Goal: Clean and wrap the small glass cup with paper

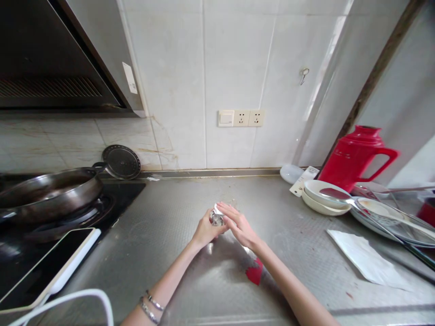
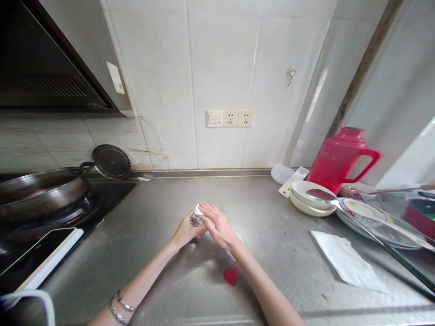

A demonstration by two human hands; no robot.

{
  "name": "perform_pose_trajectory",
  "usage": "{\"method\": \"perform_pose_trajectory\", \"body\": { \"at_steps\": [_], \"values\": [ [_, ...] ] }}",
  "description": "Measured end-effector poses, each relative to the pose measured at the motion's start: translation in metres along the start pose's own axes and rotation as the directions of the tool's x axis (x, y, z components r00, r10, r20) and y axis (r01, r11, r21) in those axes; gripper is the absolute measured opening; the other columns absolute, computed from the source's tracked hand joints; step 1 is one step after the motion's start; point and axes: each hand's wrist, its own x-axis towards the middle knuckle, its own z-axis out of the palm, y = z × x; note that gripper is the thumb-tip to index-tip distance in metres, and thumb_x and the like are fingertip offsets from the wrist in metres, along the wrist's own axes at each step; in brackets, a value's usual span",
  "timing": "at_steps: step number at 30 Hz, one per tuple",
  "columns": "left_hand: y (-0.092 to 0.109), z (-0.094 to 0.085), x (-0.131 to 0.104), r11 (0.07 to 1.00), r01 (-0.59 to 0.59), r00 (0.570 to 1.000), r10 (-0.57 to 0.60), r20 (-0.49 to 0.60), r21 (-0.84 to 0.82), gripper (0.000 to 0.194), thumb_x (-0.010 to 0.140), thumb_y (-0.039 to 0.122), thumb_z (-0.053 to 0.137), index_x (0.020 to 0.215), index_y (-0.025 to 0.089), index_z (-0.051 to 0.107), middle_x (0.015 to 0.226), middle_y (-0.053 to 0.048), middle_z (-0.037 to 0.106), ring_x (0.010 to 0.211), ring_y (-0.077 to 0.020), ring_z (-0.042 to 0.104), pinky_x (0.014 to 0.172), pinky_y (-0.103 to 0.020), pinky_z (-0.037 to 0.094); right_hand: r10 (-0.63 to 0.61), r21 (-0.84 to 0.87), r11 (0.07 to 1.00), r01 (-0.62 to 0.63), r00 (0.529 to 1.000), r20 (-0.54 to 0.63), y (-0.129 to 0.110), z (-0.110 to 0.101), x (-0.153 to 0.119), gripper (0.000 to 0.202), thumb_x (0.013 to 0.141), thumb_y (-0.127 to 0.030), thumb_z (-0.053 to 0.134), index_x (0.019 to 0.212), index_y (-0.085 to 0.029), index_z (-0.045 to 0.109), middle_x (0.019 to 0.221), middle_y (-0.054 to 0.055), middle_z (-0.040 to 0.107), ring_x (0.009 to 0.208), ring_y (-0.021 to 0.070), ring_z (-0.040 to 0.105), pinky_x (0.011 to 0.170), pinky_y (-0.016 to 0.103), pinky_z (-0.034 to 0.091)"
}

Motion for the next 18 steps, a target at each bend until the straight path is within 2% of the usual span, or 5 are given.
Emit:
{"method": "perform_pose_trajectory", "body": {
  "at_steps": [4,8,10,14,18],
  "values": [
    [0.008,-0.002,-0.002,0.997,0.069,0.998,-0.069,-0.006,-0.033,0.065,0.06,0.04,0.077,0.115,0.016,0.053,0.082,-0.002,0.062,0.064,-0.0136,0.058,0.042,-0.017,0.045,0.014,0.021,1.0,-0.013,0.998,-0.066,0.004,-0.002,-0.001,0.042,0.097,-0.042,0.036,0.135,-0.029,0.048,0.139,0.006,0.051,0.131,0.0251,0.043,0.112,0.057,0.024],
    [0.009,-0.005,-0.001,0.997,0.034,0.999,-0.035,-0.007,-0.063,0.063,0.061,0.041,0.075,0.115,0.016,0.054,0.083,-0.003,0.063,0.065,-0.0144,0.059,0.042,-0.019,0.046,-0.094,0.02,0.995,0.095,0.995,-0.013,-0.001,-0.004,-0.003,0.044,0.096,-0.044,0.037,0.137,-0.03,0.045,0.142,0.004,0.046,0.134,0.0256,0.039,0.113,0.057,0.021],
    [0.007,-0.005,-0.001,0.998,0.017,1.0,-0.017,0.001,-0.059,0.062,0.062,0.04,0.075,0.115,0.016,0.054,0.082,-0.002,0.063,0.063,-0.0133,0.058,0.041,-0.018,0.045,-0.095,0.046,0.994,0.095,0.995,0.002,-0.003,-0.003,-0.002,0.045,0.096,-0.046,0.035,0.137,-0.03,0.046,0.143,0.004,0.045,0.136,0.025,0.036,0.114,0.054,0.021],
    [0.004,-0.004,-0.001,1.0,0.027,0.999,-0.026,0.025,-0.013,0.059,0.062,0.04,0.076,0.112,0.016,0.055,0.079,-0.001,0.061,0.063,-0.0131,0.058,0.042,-0.018,0.045,0.093,0.17,0.982,-0.083,0.995,-0.048,0.001,0.001,0.0,0.047,0.094,-0.051,0.037,0.132,-0.028,0.052,0.141,0.005,0.049,0.134,0.0253,0.04,0.112,0.05,0.028],
    [0.005,-0.005,0.0,0.999,0.023,0.999,-0.022,0.035,-0.033,0.057,0.061,0.038,0.077,0.11,0.017,0.055,0.078,-0.001,0.061,0.063,-0.0138,0.059,0.043,-0.019,0.046,0.292,0.353,0.902,-0.248,0.953,-0.078,0.013,0.008,0.003,0.049,0.091,-0.052,0.044,0.129,-0.023,0.056,0.133,0.008,0.057,0.128,0.028,0.047,0.109,0.051,0.032]
  ]
}}
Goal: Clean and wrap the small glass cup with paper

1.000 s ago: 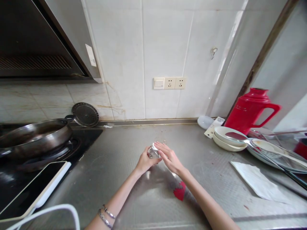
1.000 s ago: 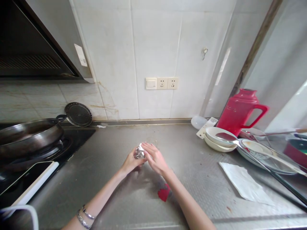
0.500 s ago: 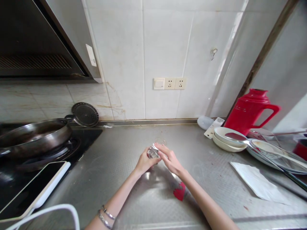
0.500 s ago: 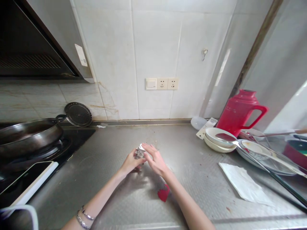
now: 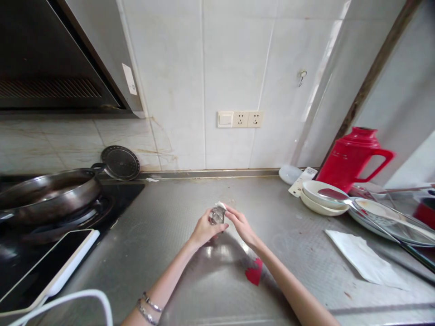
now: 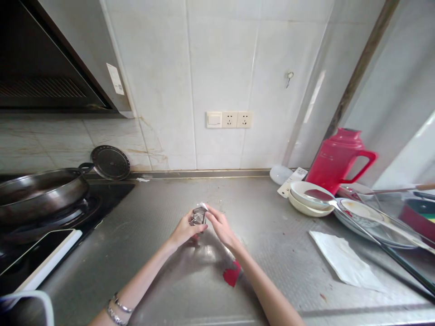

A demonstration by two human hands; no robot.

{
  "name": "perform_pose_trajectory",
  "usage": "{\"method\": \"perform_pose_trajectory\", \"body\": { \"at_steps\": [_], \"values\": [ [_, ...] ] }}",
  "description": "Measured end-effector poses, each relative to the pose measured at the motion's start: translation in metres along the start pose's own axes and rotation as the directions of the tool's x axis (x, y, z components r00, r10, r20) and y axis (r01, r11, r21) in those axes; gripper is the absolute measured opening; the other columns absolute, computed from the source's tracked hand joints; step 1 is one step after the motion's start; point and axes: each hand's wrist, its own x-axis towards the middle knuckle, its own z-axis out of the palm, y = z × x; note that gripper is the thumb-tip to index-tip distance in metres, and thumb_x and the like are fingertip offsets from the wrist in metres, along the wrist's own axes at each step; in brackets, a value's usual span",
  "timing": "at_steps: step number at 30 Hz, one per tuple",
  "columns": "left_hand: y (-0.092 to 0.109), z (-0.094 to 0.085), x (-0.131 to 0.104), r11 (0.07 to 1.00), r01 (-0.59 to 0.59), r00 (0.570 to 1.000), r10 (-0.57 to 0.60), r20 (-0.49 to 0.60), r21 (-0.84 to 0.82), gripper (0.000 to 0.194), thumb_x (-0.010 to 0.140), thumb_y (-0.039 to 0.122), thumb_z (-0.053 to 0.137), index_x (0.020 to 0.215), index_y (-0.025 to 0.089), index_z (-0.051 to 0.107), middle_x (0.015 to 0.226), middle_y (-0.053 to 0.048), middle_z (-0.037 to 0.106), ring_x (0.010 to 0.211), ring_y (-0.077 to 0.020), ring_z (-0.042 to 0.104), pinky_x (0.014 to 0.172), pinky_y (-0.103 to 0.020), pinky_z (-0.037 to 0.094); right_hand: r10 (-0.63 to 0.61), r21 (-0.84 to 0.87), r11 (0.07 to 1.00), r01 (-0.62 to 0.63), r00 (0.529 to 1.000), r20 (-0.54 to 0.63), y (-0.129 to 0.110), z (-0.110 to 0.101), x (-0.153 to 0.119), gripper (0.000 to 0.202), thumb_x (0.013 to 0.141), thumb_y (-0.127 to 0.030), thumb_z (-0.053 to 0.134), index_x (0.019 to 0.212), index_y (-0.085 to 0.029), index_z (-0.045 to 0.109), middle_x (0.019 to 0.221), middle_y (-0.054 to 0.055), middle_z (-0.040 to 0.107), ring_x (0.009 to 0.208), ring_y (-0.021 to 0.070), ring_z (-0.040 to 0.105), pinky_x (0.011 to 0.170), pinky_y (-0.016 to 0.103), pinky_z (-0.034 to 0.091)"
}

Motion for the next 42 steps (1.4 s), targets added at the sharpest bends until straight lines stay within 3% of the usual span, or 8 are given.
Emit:
{"method": "perform_pose_trajectory", "body": {
  "at_steps": [6,13,19,24,30,34,37,42],
  "values": [
    [0.007,-0.003,-0.001,0.997,0.019,1.0,-0.018,0.008,-0.073,0.06,0.063,0.041,0.076,0.112,0.015,0.054,0.089,-0.006,0.063,0.069,-0.0156,0.061,0.042,-0.018,0.046,0.044,0.305,0.947,-0.101,0.981,0.187,0.008,0.0,0.0,0.057,0.088,-0.036,0.044,0.143,-0.024,0.036,0.133,0.009,0.056,0.115,0.0258,0.058,0.096,0.046,0.047],
    [0.01,-0.005,-0.002,0.991,0.071,0.996,-0.063,0.069,-0.118,0.06,0.065,0.05,0.073,0.11,0.014,0.055,0.094,-0.008,0.063,0.072,-0.0167,0.062,0.048,-0.021,0.05,-0.031,0.338,0.939,-0.053,0.971,0.238,0.003,0.005,-0.007,0.094,0.064,-0.021,0.075,0.145,-0.031,0.028,0.154,0.006,0.023,0.133,0.0269,0.038,0.104,0.041,0.039],
    [-0.001,-0.009,0.001,0.988,0.117,0.977,-0.096,0.189,-0.105,0.075,0.067,0.06,0.068,0.123,0.016,0.045,0.092,-0.008,0.064,0.053,-0.0108,0.057,0.047,-0.024,0.049,0.039,0.283,0.957,-0.07,0.993,0.114,0.007,0.014,-0.005,0.092,0.061,-0.024,0.079,0.142,-0.027,0.035,0.146,0.01,0.038,0.13,0.0277,0.042,0.103,0.043,0.041],
    [-0.013,-0.019,0.004,0.999,-0.02,0.953,0.029,0.3,-0.034,0.104,0.062,0.052,0.078,0.142,0.022,0.019,0.096,-0.008,0.064,0.057,-0.012,0.059,0.053,-0.025,0.049,0.117,0.324,0.938,-0.125,0.992,0.043,-0.004,0.006,-0.001,0.08,0.063,-0.031,0.079,0.135,-0.021,0.045,0.131,0.011,0.056,0.118,0.0283,0.055,0.097,0.044,0.047],
    [-0.014,-0.008,0.003,0.965,-0.253,0.959,0.241,0.146,0.066,0.11,0.05,0.028,0.088,0.14,0.022,0.024,0.12,-0.013,0.059,0.104,-0.0258,0.061,0.092,-0.038,0.046,0.123,0.365,0.918,-0.154,0.987,0.106,-0.017,0.005,-0.002,0.063,0.07,-0.036,0.074,0.127,-0.019,0.053,0.122,0.009,0.063,0.106,0.0265,0.063,0.092,0.042,0.05],
    [-0.01,0.001,0.0,0.948,-0.283,0.959,0.278,0.052,0.144,0.086,0.058,0.027,0.083,0.128,0.019,0.034,0.113,-0.011,0.063,0.1,-0.0238,0.063,0.088,-0.036,0.048,0.117,0.29,0.947,-0.136,0.99,0.083,-0.012,0.01,-0.003,0.072,0.071,-0.04,0.073,0.135,-0.02,0.046,0.133,0.01,0.055,0.117,0.0277,0.057,0.101,0.044,0.044],
    [-0.006,0.002,-0.003,0.935,-0.292,0.954,0.299,-0.005,0.2,0.072,0.06,0.029,0.08,0.119,0.018,0.04,0.106,-0.009,0.065,0.093,-0.0221,0.064,0.082,-0.034,0.05,0.082,0.187,0.978,-0.096,0.993,0.081,-0.009,0.011,-0.005,0.072,0.079,-0.044,0.064,0.142,-0.024,0.036,0.138,0.01,0.051,0.121,0.0266,0.054,0.102,0.045,0.043],
    [-0.005,-0.001,-0.002,0.927,-0.312,0.94,0.332,-0.072,0.207,0.071,0.061,0.026,0.077,0.12,0.018,0.039,0.103,-0.006,0.065,0.085,-0.0184,0.065,0.076,-0.03,0.05,-0.087,-0.168,0.981,0.095,0.995,0.054,-0.005,0.005,-0.01,0.064,0.087,-0.046,0.055,0.144,-0.027,0.033,0.146,0.009,0.041,0.134,0.0277,0.039,0.11,0.051,0.032]
  ]
}}
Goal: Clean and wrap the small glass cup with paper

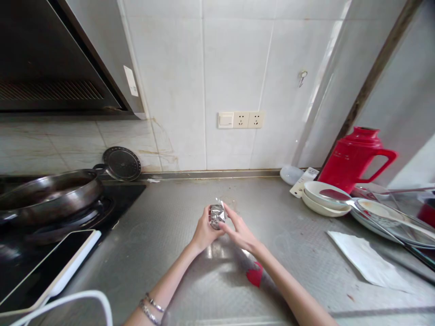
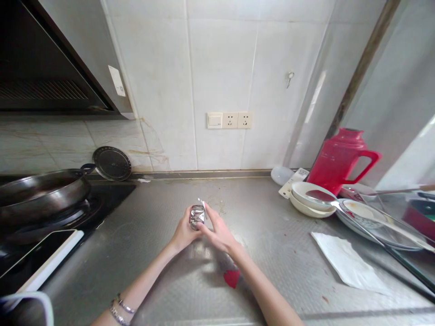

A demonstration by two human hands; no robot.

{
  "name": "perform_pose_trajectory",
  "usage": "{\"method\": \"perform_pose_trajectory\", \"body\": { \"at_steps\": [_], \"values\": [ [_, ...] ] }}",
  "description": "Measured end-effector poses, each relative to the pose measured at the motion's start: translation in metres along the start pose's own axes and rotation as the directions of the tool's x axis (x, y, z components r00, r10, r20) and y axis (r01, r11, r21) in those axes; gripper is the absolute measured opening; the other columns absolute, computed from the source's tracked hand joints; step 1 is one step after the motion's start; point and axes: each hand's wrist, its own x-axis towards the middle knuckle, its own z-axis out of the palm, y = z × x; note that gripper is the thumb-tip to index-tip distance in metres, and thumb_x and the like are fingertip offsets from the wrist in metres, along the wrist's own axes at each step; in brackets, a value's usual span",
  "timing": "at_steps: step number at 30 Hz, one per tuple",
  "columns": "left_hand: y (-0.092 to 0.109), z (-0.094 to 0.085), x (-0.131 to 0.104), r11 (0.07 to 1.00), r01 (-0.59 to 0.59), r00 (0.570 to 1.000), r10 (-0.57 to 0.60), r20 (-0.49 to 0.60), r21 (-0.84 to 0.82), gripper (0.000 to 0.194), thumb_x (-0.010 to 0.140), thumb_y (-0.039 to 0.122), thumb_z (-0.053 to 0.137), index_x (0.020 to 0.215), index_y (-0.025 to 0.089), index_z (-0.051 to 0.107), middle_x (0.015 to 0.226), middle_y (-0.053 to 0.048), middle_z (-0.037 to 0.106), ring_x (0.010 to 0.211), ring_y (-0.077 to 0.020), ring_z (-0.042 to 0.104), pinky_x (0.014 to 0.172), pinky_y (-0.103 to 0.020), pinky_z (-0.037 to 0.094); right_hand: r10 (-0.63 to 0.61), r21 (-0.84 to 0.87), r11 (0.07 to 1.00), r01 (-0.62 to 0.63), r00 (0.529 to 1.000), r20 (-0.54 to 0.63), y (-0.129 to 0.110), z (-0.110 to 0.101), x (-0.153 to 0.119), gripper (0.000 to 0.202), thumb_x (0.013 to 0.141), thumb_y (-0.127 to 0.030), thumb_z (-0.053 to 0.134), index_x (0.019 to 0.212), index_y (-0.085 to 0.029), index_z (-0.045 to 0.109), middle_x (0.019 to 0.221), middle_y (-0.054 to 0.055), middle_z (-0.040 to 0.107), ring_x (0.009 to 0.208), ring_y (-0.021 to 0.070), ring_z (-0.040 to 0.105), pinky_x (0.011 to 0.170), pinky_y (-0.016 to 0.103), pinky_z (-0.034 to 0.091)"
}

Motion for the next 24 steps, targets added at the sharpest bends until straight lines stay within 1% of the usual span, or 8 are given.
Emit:
{"method": "perform_pose_trajectory", "body": {
  "at_steps": [3,7,10,14,16,18,22,24],
  "values": [
    [-0.002,0.0,0.001,1.0,0.009,1.0,-0.009,-0.008,0.005,0.073,0.06,0.024,0.076,0.122,0.019,0.038,0.102,-0.005,0.065,0.082,-0.0168,0.064,0.072,-0.028,0.05,-0.138,-0.14,0.981,0.137,0.99,0.0,0.0,-0.004,-0.002,0.06,0.089,-0.043,0.052,0.144,-0.028,0.033,0.148,0.008,0.038,0.137,0.0265,0.033,0.113,0.051,0.026],
    [-0.003,0.002,0.0,0.999,-0.002,1.0,0.001,0.006,0.032,0.068,0.061,0.024,0.075,0.119,0.019,0.04,0.098,-0.003,0.065,0.078,-0.0157,0.062,0.069,-0.026,0.049,-0.229,-0.156,0.961,0.23,0.973,0.022,-0.006,-0.008,-0.003,0.056,0.092,-0.04,0.047,0.144,-0.027,0.033,0.15,0.007,0.035,0.139,0.0238,0.031,0.113,0.046,0.027],
    [-0.002,0.002,-0.002,0.999,-0.029,0.999,0.029,0.026,0.031,0.066,0.062,0.027,0.075,0.118,0.019,0.041,0.101,-0.005,0.064,0.083,-0.0172,0.063,0.073,-0.028,0.049,-0.191,-0.13,0.973,0.191,0.981,0.015,-0.009,-0.009,-0.002,0.053,0.093,-0.042,0.045,0.142,-0.026,0.038,0.149,0.007,0.037,0.137,0.0239,0.034,0.113,0.046,0.028],
    [-0.004,0.001,-0.002,0.998,-0.067,0.996,0.068,0.061,-0.014,0.077,0.06,0.029,0.079,0.124,0.02,0.038,0.114,-0.009,0.061,0.099,-0.0215,0.062,0.085,-0.032,0.048,-0.021,-0.081,0.997,0.019,0.999,-0.033,-0.005,-0.007,0.001,0.051,0.094,-0.049,0.039,0.137,-0.024,0.046,0.141,0.009,0.049,0.131,0.0261,0.044,0.11,0.049,0.032],
    [-0.006,0.0,-0.001,0.997,-0.07,0.996,0.072,0.058,-0.027,0.077,0.059,0.028,0.08,0.124,0.02,0.038,0.114,-0.009,0.061,0.1,-0.0222,0.062,0.086,-0.033,0.048,0.015,-0.071,0.997,-0.019,0.998,-0.056,-0.004,-0.006,0.002,0.051,0.094,-0.051,0.038,0.135,-0.024,0.05,0.137,0.009,0.052,0.129,0.0264,0.046,0.109,0.049,0.033],
    [-0.005,-0.001,0.0,0.997,-0.072,0.996,0.073,0.051,-0.022,0.076,0.059,0.028,0.08,0.123,0.019,0.039,0.113,-0.009,0.061,0.099,-0.0223,0.062,0.086,-0.034,0.048,-0.023,-0.076,0.997,0.018,0.998,-0.065,-0.005,-0.006,0.001,0.05,0.094,-0.05,0.039,0.135,-0.025,0.05,0.139,0.008,0.05,0.131,0.0258,0.044,0.111,0.047,0.032],
    [-0.002,-0.001,0.0,0.998,-0.056,0.996,0.056,0.068,-0.002,0.072,0.061,0.025,0.078,0.122,0.019,0.04,0.11,-0.008,0.062,0.094,-0.0211,0.063,0.083,-0.033,0.049,-0.16,-0.087,0.984,0.156,0.986,-0.043,-0.012,-0.007,-0.002,0.046,0.094,-0.043,0.042,0.137,-0.027,0.047,0.145,0.005,0.043,0.135,0.0242,0.037,0.113,0.046,0.028],
    [-0.002,0.0,-0.001,0.999,-0.053,0.995,0.051,0.086,0.01,0.071,0.062,0.024,0.077,0.123,0.019,0.04,0.109,-0.008,0.063,0.093,-0.021,0.062,0.082,-0.033,0.049,-0.177,-0.081,0.981,0.174,0.984,-0.031,-0.015,-0.007,-0.003,0.044,0.094,-0.042,0.042,0.135,-0.027,0.049,0.146,0.005,0.042,0.135,0.0244,0.037,0.113,0.046,0.029]
  ]
}}
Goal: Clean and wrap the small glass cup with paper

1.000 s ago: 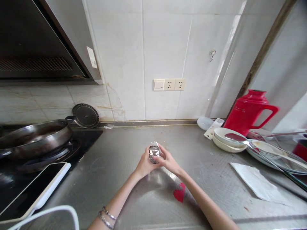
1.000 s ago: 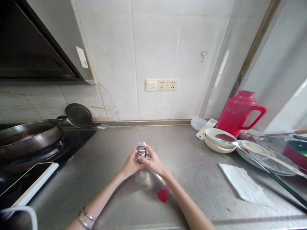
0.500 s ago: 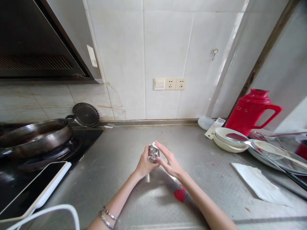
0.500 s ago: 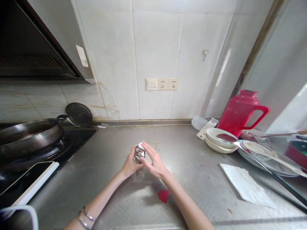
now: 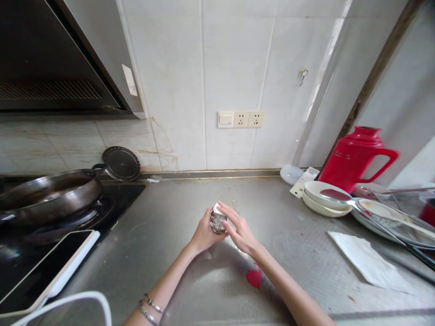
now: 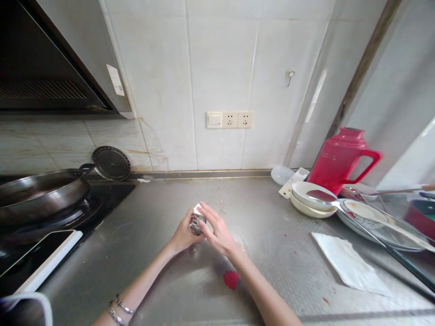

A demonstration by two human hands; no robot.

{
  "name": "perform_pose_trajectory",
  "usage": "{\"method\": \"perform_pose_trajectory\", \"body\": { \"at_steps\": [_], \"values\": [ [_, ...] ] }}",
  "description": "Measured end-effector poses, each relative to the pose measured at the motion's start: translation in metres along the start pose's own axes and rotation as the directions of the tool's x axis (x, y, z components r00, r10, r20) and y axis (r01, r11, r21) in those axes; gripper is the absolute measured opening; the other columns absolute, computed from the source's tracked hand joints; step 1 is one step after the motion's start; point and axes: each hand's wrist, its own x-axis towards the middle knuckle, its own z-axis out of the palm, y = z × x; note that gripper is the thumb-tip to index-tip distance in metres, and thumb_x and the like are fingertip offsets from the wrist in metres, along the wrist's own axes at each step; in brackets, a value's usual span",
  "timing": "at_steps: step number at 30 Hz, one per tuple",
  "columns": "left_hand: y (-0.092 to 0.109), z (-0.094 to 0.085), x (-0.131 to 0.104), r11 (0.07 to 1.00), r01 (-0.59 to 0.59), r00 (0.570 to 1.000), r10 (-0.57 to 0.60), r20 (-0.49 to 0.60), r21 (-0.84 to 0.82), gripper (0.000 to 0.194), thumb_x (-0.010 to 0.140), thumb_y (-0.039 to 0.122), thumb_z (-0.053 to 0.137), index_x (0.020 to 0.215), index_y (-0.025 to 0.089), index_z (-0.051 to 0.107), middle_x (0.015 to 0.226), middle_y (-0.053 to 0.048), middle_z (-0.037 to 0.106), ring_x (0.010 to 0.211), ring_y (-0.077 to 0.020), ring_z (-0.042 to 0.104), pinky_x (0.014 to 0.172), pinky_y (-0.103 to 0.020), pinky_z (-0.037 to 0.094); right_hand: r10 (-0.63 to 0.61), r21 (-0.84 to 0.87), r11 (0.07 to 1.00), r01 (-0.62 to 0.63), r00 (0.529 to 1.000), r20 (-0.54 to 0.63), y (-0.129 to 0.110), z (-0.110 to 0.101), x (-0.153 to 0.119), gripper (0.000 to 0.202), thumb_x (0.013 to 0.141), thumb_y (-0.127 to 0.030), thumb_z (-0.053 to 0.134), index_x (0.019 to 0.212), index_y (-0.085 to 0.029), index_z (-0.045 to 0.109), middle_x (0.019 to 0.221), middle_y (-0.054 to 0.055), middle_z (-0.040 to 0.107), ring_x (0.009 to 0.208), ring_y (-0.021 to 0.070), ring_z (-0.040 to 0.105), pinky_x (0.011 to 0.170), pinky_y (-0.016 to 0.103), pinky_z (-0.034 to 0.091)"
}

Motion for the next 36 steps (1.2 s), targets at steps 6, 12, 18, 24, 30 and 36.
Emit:
{"method": "perform_pose_trajectory", "body": {
  "at_steps": [6,12,18,24,30,36],
  "values": [
    [-0.008,0.003,-0.001,0.998,-0.017,1.0,0.018,-0.021,0.056,0.079,0.054,0.023,0.081,0.123,0.018,0.042,0.116,-0.009,0.059,0.103,-0.0245,0.059,0.091,-0.037,0.045,0.174,0.054,0.984,-0.172,0.984,-0.034,0.005,0.0,0.005,0.044,0.095,-0.047,0.038,0.126,-0.024,0.059,0.131,0.008,0.059,0.124,0.0255,0.051,0.107,0.045,0.037],
    [-0.01,0.003,0.0,0.997,0.016,1.0,-0.015,-0.02,0.077,0.079,0.055,0.022,0.08,0.124,0.018,0.041,0.115,-0.009,0.059,0.099,-0.0232,0.059,0.088,-0.037,0.047,0.149,0.016,0.989,-0.148,0.987,-0.064,0.002,0.0,0.005,0.043,0.095,-0.047,0.038,0.119,-0.022,0.064,0.124,0.009,0.064,0.118,0.0257,0.056,0.103,0.042,0.041],
    [-0.012,0.008,-0.001,0.996,-0.04,0.998,0.036,0.047,0.077,0.067,0.057,0.019,0.076,0.119,0.018,0.048,0.117,-0.01,0.059,0.102,-0.024,0.058,0.089,-0.037,0.046,-0.023,-0.031,0.999,0.024,0.999,0.041,-0.002,-0.003,0.003,0.037,0.096,-0.04,0.037,0.117,-0.025,0.064,0.131,0.007,0.058,0.126,0.0226,0.049,0.107,0.042,0.036],
    [-0.008,0.008,-0.002,0.998,0.041,0.999,-0.041,0.003,0.056,0.072,0.052,0.022,0.08,0.117,0.018,0.049,0.105,-0.006,0.064,0.092,-0.0215,0.061,0.082,-0.033,0.048,0.137,0.093,0.987,-0.133,0.99,-0.04,0.002,-0.003,0.008,0.047,0.097,-0.048,0.03,0.116,-0.025,0.066,0.125,0.007,0.063,0.119,0.0233,0.055,0.105,0.043,0.039],
    [-0.004,0.006,0.001,0.99,0.128,0.991,-0.131,-0.04,-0.062,0.065,0.059,0.027,0.079,0.116,0.015,0.05,0.101,-0.008,0.066,0.09,-0.0219,0.064,0.08,-0.033,0.049,0.105,0.1,0.99,-0.104,0.994,-0.003,-0.002,-0.002,0.004,0.044,0.097,-0.047,0.031,0.123,-0.028,0.061,0.136,0.003,0.054,0.131,0.023,0.044,0.112,0.045,0.03],
    [-0.003,0.011,0.0,0.971,0.174,0.983,-0.181,-0.03,-0.161,0.067,0.059,0.03,0.08,0.118,0.016,0.052,0.1,-0.008,0.068,0.089,-0.0222,0.065,0.078,-0.034,0.052,-0.034,0.025,0.999,0.033,0.998,0.046,0.004,-0.001,0.004,0.041,0.097,-0.042,0.034,0.13,-0.027,0.055,0.14,0.003,0.049,0.135,0.0223,0.038,0.114,0.048,0.026]
  ]
}}
